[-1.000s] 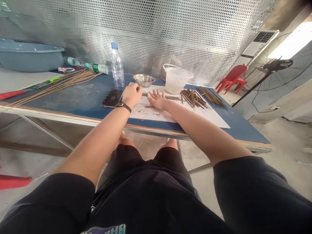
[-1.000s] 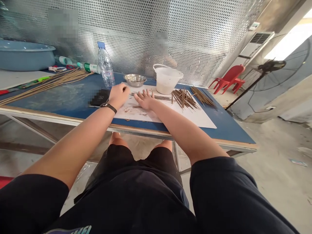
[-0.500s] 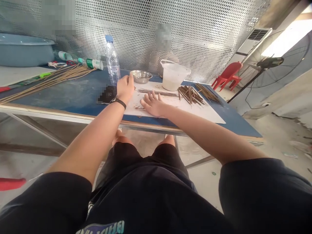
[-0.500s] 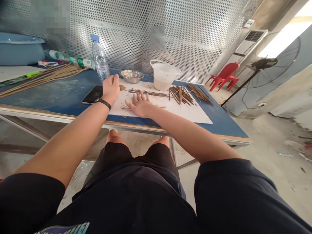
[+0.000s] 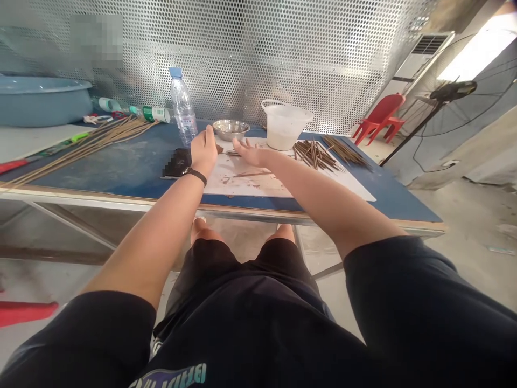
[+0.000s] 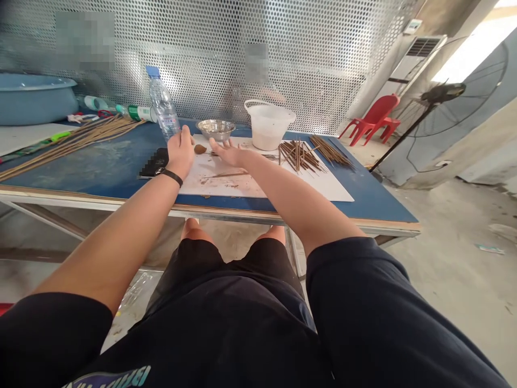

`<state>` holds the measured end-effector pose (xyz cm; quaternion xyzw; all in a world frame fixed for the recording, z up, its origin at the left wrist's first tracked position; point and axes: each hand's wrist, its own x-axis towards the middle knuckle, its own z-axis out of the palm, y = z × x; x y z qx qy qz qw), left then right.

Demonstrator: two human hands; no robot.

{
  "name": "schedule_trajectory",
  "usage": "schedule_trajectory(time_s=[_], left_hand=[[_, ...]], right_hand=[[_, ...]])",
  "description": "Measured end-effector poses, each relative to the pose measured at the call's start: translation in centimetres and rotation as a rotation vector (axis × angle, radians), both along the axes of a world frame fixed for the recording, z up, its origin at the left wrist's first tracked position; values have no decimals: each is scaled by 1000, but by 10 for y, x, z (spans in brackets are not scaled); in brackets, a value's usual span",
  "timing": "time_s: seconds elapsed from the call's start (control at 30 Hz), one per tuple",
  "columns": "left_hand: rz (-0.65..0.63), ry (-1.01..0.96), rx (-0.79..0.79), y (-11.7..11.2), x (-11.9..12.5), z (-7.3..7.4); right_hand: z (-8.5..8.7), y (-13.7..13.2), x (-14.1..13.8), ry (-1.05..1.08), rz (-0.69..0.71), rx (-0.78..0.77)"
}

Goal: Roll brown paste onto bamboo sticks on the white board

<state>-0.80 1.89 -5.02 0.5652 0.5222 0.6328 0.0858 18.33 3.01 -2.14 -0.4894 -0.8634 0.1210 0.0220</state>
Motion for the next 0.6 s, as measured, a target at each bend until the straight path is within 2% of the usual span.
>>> schedule_trajectory(time_s=[0.07, 0.13, 0.27, 0.43, 0.53, 0.6], left_hand=[[-23, -12, -1, -1, 0, 0], [-72, -25, 1, -2, 0, 0], [-127, -15, 1, 0, 2, 0], [-108, -22, 10, 6, 5, -1], [-93, 23, -16, 7, 5, 0], [-100, 46, -53, 5, 4, 1]], right_hand=[[1, 6, 11, -41, -23, 14], [-3, -1, 24, -105, -25, 42], [-17, -39, 49, -97, -77, 58], [-24, -88, 77, -68, -1, 62], [-25, -95, 81, -65, 15, 25], [-25, -86, 77, -58, 5, 7]])
